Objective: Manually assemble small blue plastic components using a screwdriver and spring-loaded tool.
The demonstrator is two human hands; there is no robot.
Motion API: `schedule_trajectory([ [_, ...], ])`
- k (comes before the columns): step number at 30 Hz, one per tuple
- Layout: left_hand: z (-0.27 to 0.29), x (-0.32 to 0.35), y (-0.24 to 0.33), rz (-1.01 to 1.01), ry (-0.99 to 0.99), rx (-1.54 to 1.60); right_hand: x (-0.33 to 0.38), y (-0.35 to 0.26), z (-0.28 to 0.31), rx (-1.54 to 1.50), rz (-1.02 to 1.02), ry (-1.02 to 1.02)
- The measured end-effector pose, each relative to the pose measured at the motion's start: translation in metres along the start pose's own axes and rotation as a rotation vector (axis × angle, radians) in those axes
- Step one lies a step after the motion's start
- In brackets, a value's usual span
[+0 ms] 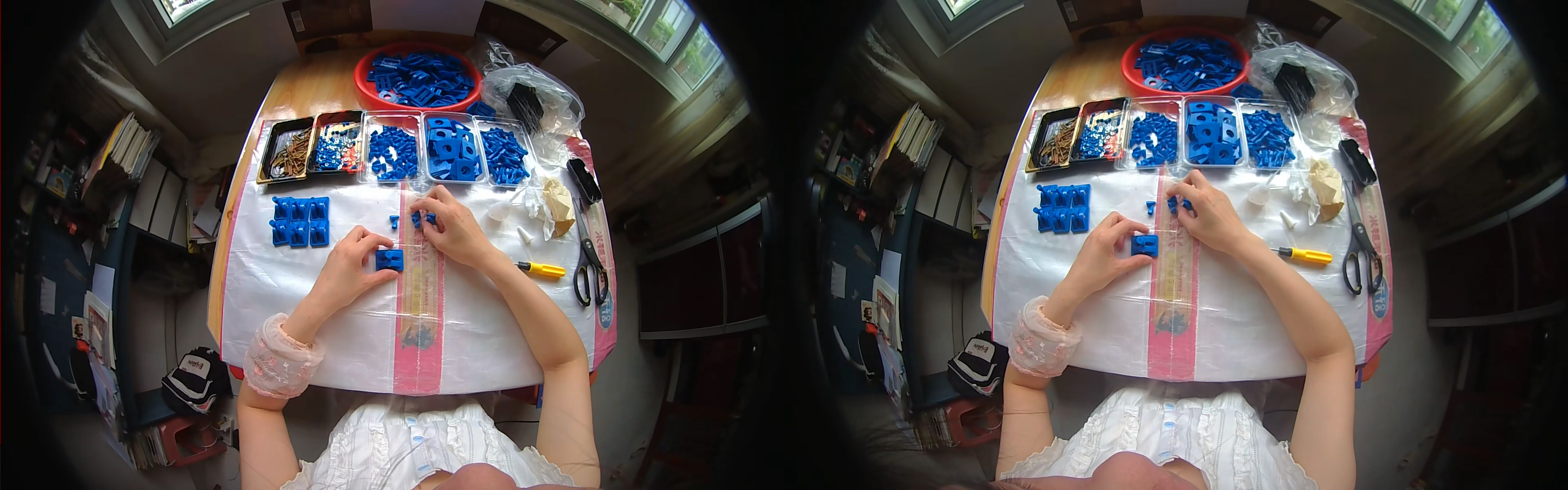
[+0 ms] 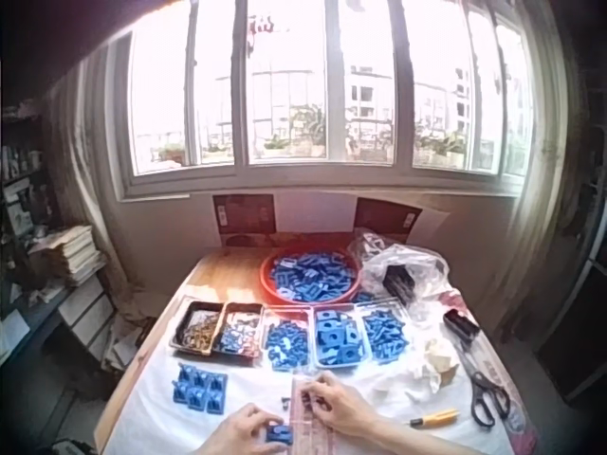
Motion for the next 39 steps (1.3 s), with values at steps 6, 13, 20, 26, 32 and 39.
schedule_trajectory([
  [6, 0.001, -0.002, -0.001, 0.011, 0.0, -0.005, 0.0, 0.004, 0.001, -0.027, 0.024, 0.033],
  [13, 0.001, -0.001, 0.0, -0.011, 0.029, 0.012, 0.001, 0.004, 0.0, -0.028, 0.042, 0.029],
  [20, 0.002, -0.001, 0.003, 0.006, 0.03, 0.031, 0.0, 0.004, 0.001, -0.066, 0.003, -0.004],
  [26, 0.001, 0.0, -0.002, 0.005, 0.019, 0.035, 0.002, 0.001, 0.008, -0.07, -0.042, -0.057],
  [32, 0.0, 0.001, -0.005, 0.01, 0.018, 0.058, 0.007, -0.031, 0.026, 0.006, 0.021, 0.007],
  [39, 0.002, 0.001, -0.006, 0.011, 0.02, 0.059, 0.018, -0.077, 0.043, 0.055, 0.031, -0.028],
])
Point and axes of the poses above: each hand's wrist, its own x-axis away from the middle knuckle, its own z-axis out of the back of the hand, y = z × x, the point moved 9 cm from there along -x, towards the middle knuckle, and after that the axes turned 10 degrees about -z, right-handed, at the moved point
